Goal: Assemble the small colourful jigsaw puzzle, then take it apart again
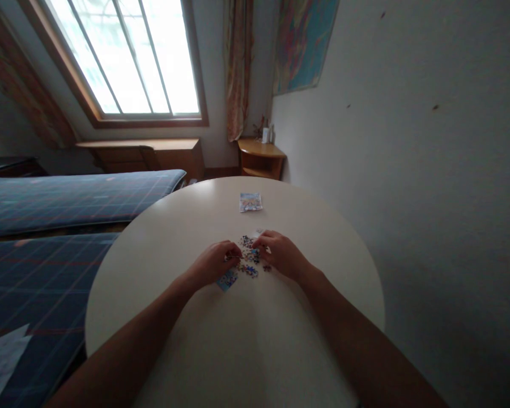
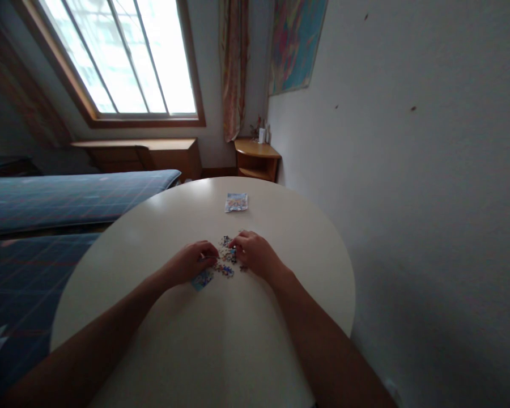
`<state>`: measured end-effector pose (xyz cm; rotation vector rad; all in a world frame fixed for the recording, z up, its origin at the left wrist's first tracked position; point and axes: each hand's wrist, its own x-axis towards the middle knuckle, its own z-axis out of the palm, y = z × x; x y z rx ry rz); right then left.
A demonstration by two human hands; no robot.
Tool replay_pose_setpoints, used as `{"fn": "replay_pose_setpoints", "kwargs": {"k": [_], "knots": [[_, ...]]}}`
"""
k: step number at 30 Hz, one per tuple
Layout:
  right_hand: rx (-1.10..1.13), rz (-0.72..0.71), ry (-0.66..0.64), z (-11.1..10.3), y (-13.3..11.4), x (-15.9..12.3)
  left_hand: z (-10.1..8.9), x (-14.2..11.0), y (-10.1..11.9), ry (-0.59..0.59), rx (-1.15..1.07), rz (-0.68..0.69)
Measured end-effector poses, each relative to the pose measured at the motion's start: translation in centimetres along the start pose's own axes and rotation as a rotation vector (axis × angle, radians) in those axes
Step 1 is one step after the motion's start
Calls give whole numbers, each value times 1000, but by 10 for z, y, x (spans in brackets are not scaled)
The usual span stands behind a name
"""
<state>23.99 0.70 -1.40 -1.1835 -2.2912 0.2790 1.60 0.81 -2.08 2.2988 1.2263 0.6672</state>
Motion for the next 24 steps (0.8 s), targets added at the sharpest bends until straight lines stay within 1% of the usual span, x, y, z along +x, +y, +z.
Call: {"fn": "replay_pose_setpoints", "kwargs": {"k": [4,9,12,15,20,24], "knots": [[22,40,46,-2,1,1,4,2,-1,109,-21,16],[-14,112,91,-5,5,1,4,3,-2,152,3,-59],[-60,42,60,-5,3,0,2,4,-3,186,11,-100],[-65,-31,23,1,-5,-2,1,4,-5,203,0,-117],[-73,-84,-25,18,-19,-4,1,6,-7,202,-57,-115],[-56,-85,-58,23,-20,-3,2,7,-9,183,-155,-140]]}}
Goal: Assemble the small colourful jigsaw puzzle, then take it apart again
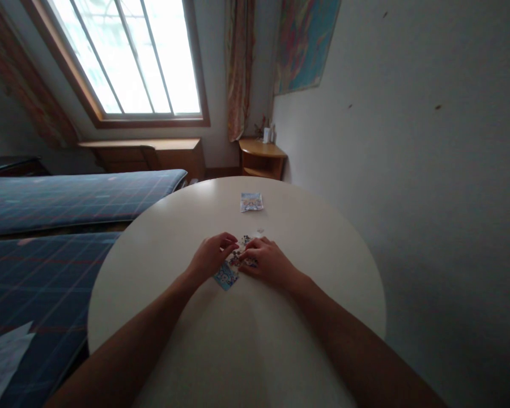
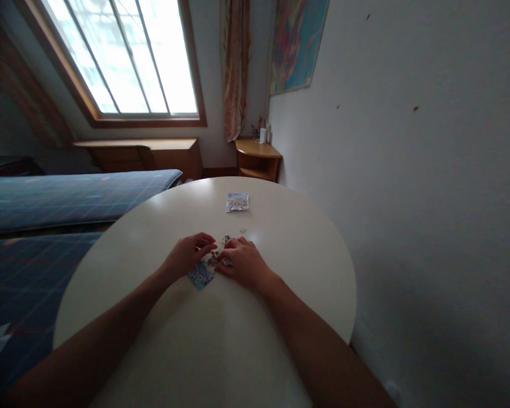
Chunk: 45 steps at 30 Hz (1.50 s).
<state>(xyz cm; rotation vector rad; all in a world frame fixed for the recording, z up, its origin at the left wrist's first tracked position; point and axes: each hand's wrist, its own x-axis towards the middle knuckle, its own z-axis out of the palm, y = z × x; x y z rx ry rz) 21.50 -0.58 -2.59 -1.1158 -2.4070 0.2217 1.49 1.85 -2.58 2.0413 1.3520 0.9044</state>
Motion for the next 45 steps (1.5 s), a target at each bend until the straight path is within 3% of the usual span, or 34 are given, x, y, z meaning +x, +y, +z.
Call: {"fn": "replay_pose_setpoints", "kwargs": {"k": [8,13,18,23,32,39,45], "knots": [[-136,0,-5,-2,4,2,-1,0,-1,9,-64,-34],[-217,86,-5,-4,6,6,1,0,-2,5,-104,-15],[-97,176,24,-5,7,8,2,-2,3,-21,-12,92],[147,156,114,-2,10,7,4,-5,9,-70,-3,219],[446,123,196,-6,7,5,3,-1,8,-55,-188,86],[143,116,169,-13,15,4,2,0,6,0,-157,9],[139,75,149,-11,9,5,7,-2,8,-76,-286,-39]]}}
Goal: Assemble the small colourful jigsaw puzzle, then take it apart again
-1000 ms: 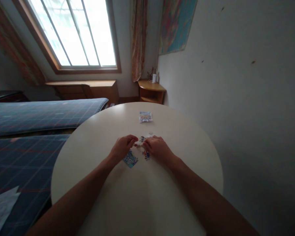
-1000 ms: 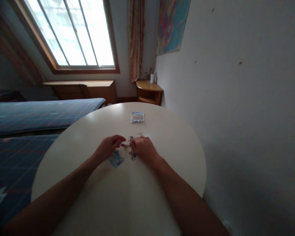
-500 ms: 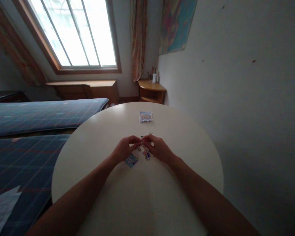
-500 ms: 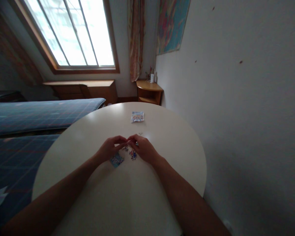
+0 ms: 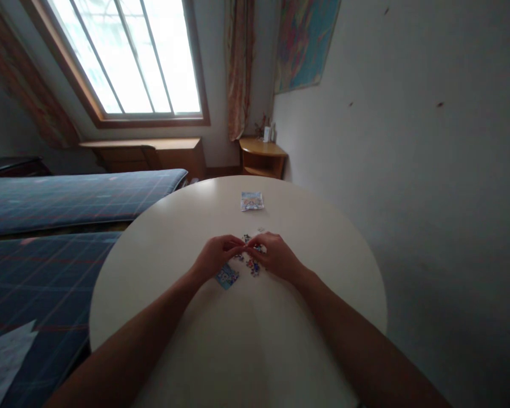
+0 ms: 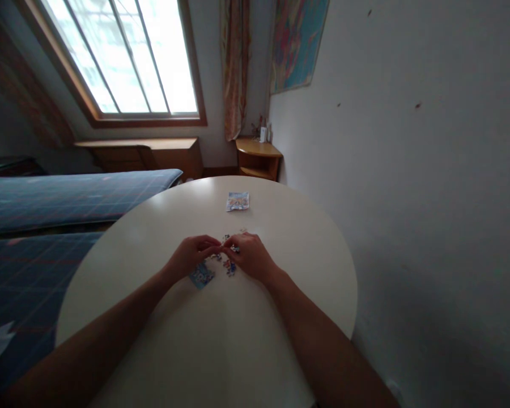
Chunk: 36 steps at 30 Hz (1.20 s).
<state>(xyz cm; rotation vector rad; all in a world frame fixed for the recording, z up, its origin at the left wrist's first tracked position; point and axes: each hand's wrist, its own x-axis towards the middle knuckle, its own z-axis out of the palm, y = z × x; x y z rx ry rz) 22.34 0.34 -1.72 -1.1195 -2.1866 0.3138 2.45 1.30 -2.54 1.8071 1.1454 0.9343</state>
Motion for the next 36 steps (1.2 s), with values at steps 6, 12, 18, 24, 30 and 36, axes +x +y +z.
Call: {"fn": "replay_pose_setpoints", "kwargs": {"k": [6,12,18,24,30,36], "knots": [[-28,58,-15,-3,4,0,-13,-3,2,-84,264,77],[-43,-50,-186,-15,9,-9,-52,-18,3,-266,672,25],[-28,-25,-268,-13,13,-13,-52,-23,6,-314,629,-29],[-30,-13,-232,-9,16,-12,-47,-19,3,-374,524,-19],[-69,-30,-174,-6,17,-9,-38,-13,-2,-349,390,32],[-28,-107,-153,-2,4,-9,-25,-8,-1,-217,292,59]]}}
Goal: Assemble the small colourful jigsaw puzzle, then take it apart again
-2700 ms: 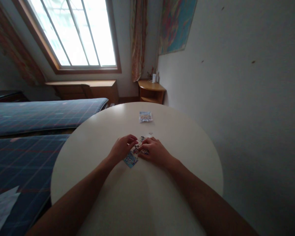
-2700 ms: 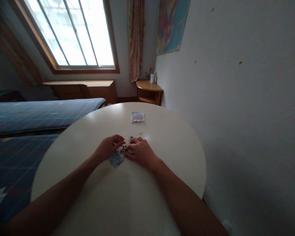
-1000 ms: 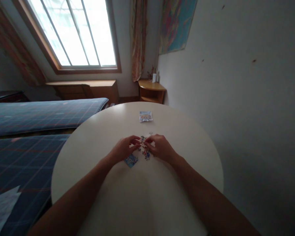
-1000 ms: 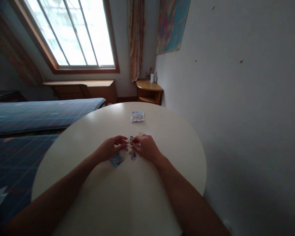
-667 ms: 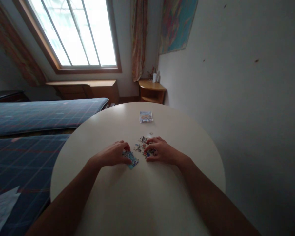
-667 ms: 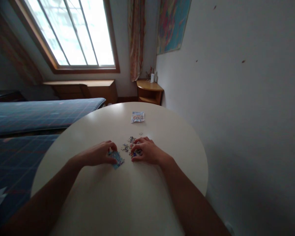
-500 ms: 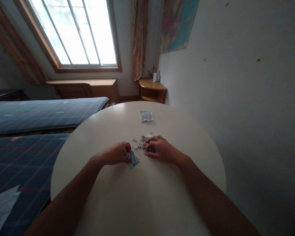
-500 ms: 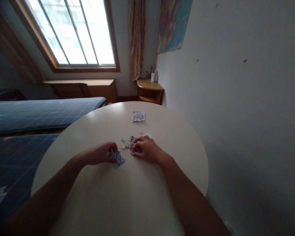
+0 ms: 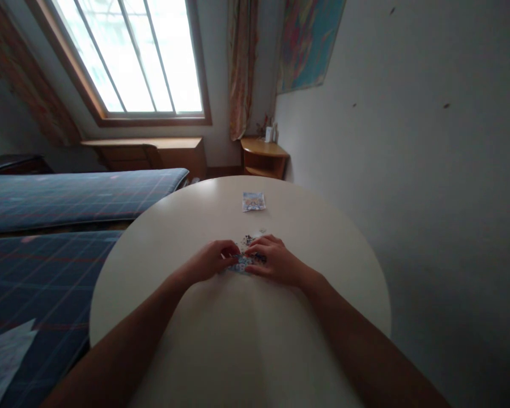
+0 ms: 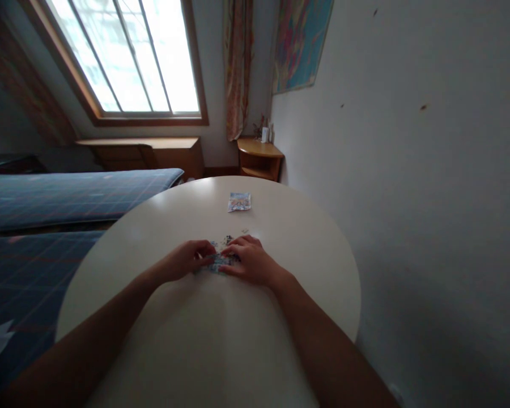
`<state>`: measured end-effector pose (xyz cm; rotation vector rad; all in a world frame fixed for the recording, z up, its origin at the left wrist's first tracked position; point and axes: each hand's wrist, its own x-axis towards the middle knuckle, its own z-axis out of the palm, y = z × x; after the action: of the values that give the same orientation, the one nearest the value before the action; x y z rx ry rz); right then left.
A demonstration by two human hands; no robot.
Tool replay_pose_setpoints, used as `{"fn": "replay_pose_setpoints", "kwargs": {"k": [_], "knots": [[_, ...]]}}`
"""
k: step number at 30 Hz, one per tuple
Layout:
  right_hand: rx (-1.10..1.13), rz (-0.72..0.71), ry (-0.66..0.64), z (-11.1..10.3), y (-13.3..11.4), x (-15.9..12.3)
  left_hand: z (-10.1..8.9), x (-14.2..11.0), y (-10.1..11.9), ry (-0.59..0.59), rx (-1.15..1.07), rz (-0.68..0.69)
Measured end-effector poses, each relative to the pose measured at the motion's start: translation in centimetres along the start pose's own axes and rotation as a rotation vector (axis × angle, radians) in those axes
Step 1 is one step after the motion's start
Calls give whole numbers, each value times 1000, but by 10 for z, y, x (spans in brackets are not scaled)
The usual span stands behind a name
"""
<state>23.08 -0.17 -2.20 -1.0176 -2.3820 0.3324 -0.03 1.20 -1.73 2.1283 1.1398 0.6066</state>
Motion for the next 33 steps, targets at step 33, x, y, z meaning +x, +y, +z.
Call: {"fn": "replay_pose_setpoints", "kwargs": {"k": [33], "knots": [[44,128,11,8,-2,4,9,5,4,130,97,-39]]}}
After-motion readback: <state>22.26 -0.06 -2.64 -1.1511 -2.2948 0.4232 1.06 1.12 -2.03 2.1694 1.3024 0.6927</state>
